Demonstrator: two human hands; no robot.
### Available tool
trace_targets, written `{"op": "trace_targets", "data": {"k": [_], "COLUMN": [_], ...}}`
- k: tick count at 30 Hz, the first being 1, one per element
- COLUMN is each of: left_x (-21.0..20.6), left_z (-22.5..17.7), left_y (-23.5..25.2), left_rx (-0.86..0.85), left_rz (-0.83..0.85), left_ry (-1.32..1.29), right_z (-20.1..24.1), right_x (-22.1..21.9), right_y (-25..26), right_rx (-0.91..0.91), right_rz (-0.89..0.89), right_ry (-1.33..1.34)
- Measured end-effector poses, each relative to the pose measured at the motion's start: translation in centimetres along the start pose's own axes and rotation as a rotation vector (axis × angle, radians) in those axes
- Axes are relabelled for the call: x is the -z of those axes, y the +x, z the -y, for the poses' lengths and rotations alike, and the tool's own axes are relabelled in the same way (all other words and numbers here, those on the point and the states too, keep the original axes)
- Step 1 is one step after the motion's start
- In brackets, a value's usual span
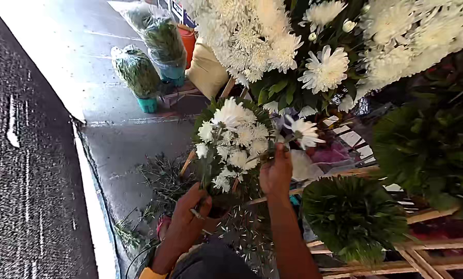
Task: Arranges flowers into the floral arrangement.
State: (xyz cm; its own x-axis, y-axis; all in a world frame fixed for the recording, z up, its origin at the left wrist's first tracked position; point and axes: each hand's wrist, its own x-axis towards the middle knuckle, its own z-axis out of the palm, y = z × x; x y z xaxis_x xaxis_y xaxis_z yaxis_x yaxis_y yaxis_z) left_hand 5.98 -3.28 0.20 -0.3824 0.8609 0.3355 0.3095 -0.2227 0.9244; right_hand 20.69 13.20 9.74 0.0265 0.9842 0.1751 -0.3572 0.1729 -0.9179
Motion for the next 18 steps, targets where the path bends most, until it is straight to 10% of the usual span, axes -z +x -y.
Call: {"op": "trace_targets", "data": {"k": [9, 18], "left_x": [3.1, 3.8], "left_z": [1.3, 2.3], "left_y": [-4.6, -7.8], "left_rx": [0.091, 0.178], "left_rz": [-0.249, -0.293], "left_ry": [-0.047, -0.092], "right_z": [3.4, 2.9], "right_x": [-2.2, -6.2], "right_y": [15.8, 22.8], "right_rx": [1.331, 1.263], "right_rz": [0.750, 0.741], "right_ry": [-1.553, -2.065]}}
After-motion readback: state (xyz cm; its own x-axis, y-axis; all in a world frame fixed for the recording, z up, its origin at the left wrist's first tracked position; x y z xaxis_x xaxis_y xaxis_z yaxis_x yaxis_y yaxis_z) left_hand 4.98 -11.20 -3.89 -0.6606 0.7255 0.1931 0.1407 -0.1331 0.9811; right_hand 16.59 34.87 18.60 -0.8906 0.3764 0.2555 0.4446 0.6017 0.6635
